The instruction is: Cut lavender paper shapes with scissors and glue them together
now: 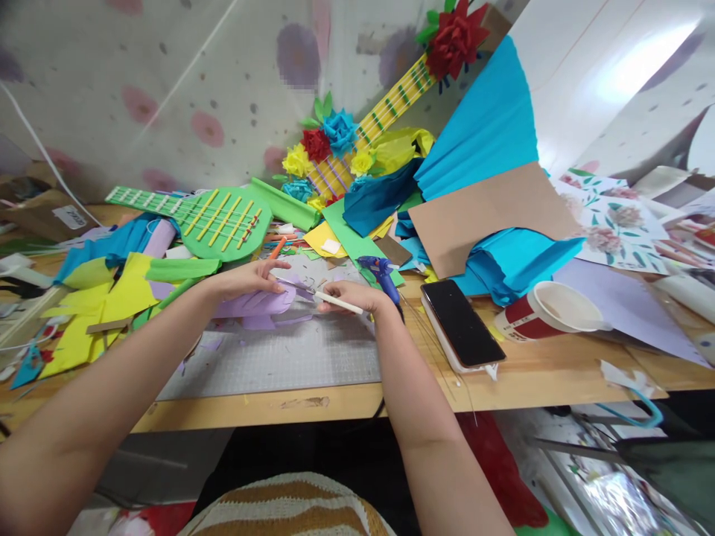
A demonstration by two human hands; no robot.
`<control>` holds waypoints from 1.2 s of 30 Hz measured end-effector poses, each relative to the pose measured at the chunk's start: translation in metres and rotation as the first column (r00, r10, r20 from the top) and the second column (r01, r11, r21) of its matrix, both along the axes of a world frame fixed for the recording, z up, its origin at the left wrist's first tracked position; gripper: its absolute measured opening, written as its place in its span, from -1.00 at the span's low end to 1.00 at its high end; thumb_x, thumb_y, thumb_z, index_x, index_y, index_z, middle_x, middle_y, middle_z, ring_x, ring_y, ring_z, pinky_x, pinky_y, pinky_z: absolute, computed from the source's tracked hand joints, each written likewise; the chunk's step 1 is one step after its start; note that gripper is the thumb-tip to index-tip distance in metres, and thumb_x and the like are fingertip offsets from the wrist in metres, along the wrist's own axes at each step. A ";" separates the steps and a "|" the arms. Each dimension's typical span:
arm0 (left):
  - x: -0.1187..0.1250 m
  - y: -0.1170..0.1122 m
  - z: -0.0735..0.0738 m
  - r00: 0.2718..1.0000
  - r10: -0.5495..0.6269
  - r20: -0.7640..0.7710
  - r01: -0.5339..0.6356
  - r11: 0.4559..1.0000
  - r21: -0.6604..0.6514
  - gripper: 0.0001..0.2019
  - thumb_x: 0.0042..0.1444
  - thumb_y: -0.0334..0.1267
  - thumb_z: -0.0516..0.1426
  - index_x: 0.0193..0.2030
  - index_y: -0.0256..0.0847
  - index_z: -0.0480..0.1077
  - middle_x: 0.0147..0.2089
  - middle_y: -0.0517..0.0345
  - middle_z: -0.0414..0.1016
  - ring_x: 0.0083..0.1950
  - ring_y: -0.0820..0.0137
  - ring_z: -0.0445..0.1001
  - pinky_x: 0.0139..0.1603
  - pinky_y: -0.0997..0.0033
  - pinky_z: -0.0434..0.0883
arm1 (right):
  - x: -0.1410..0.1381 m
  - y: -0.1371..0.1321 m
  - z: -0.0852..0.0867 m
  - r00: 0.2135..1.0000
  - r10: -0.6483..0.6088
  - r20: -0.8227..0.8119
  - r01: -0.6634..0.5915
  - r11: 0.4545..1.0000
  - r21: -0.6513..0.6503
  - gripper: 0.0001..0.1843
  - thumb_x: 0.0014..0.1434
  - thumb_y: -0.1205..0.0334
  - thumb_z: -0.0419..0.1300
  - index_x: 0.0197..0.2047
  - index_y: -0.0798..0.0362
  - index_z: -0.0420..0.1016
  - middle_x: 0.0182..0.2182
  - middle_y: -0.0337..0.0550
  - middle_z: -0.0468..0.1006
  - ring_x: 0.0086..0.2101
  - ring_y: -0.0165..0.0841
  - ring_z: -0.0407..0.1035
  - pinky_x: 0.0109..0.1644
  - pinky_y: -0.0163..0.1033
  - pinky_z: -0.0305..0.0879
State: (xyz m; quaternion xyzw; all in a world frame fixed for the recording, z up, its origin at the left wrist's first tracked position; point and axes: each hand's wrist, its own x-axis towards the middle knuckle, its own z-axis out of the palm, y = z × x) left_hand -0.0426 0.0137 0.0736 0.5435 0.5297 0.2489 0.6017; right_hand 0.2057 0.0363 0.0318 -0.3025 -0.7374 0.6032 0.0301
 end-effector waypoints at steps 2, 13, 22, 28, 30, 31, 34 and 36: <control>-0.002 0.001 0.002 0.997 -0.071 -0.042 0.070 0.997 -0.018 -0.24 -0.28 -0.34 0.30 0.15 -0.30 0.19 -0.54 0.26 0.39 -0.55 0.50 0.32 -0.50 0.52 0.16 | 0.001 -0.001 0.002 1.000 0.006 0.008 -0.006 1.000 -0.003 -0.55 -0.08 -0.11 0.22 -0.41 0.07 0.16 -0.69 -0.46 0.11 -0.68 -0.60 -0.01 -0.64 -0.44 -0.12; -0.007 0.006 0.004 0.981 -0.077 -0.181 0.082 0.996 0.021 -0.07 -0.41 -0.29 0.34 0.21 -0.33 0.15 -0.60 0.27 0.40 -0.62 0.46 0.27 -0.54 0.48 0.12 | 0.003 0.000 0.000 0.999 0.024 0.039 -0.024 1.000 0.011 -0.56 -0.10 -0.10 0.23 -0.46 0.07 0.17 -0.70 -0.46 0.12 -0.68 -0.60 0.00 -0.62 -0.42 -0.12; -0.008 0.013 0.003 0.995 0.078 -0.070 -0.063 0.978 0.197 -0.37 -0.57 -0.42 0.36 -0.16 -0.30 0.46 -0.57 0.15 0.44 -0.56 0.34 0.40 -0.48 0.39 0.28 | 0.003 0.002 -0.003 0.998 -0.040 0.046 0.036 0.996 0.087 -0.55 -0.14 -0.11 0.25 -0.47 0.07 0.19 -0.69 -0.44 0.19 -0.67 -0.59 0.05 -0.60 -0.41 -0.09; -0.004 0.003 0.007 0.820 0.548 0.165 -0.504 0.555 0.662 -0.78 -0.20 -0.30 0.26 -0.33 -0.22 0.44 -0.40 0.17 0.44 -0.40 0.46 0.37 -0.31 0.48 0.29 | -0.005 0.004 -0.009 0.958 -0.284 -0.033 0.286 0.942 0.175 -0.55 -0.16 -0.14 0.23 -0.46 0.06 0.22 -0.69 -0.43 0.18 -0.65 -0.54 0.08 -0.55 -0.38 -0.04; 0.005 -0.011 0.005 0.734 0.626 0.264 -0.619 0.456 0.639 -0.89 -0.08 -0.24 0.20 -0.43 -0.23 0.41 -0.53 0.24 0.35 -0.49 0.50 0.28 -0.40 0.51 0.25 | -0.010 0.004 -0.010 0.931 -0.360 -0.063 0.363 0.897 0.252 -0.55 -0.17 -0.15 0.23 -0.44 0.07 0.27 -0.65 -0.40 0.22 -0.61 -0.52 0.11 -0.52 -0.36 -0.03; 0.011 -0.019 0.003 0.721 0.633 0.283 -0.646 0.467 0.603 -0.86 -0.06 -0.21 0.18 -0.50 -0.24 0.38 -0.59 0.26 0.30 -0.53 0.52 0.24 -0.44 0.52 0.22 | -0.012 0.004 -0.010 0.915 -0.394 -0.084 0.401 0.872 0.281 -0.55 -0.17 -0.15 0.22 -0.43 0.08 0.29 -0.63 -0.38 0.23 -0.59 -0.51 0.11 -0.51 -0.36 -0.03; 0.034 -0.035 -0.009 0.776 0.568 0.275 -0.631 0.678 0.379 -0.73 -0.07 -0.15 0.20 -0.63 -0.26 0.31 -0.60 0.22 0.31 -0.58 0.56 0.21 -0.50 0.53 0.21 | -0.019 0.002 -0.011 0.881 -0.451 -0.143 0.472 0.821 0.320 -0.57 -0.15 -0.14 0.21 -0.43 0.08 0.30 -0.60 -0.36 0.25 -0.56 -0.50 0.12 -0.48 -0.35 -0.03; 0.046 -0.035 -0.018 0.717 0.605 0.347 -0.679 0.719 0.149 -0.77 -0.12 -0.15 0.24 -0.53 -0.27 0.34 -0.49 0.19 0.38 -0.54 0.54 0.29 -0.49 0.52 0.25 | -0.021 0.001 -0.012 0.889 -0.430 -0.155 0.457 0.825 0.331 -0.59 -0.14 -0.12 0.21 -0.44 0.07 0.29 -0.59 -0.37 0.26 -0.55 -0.50 0.12 -0.47 -0.35 -0.03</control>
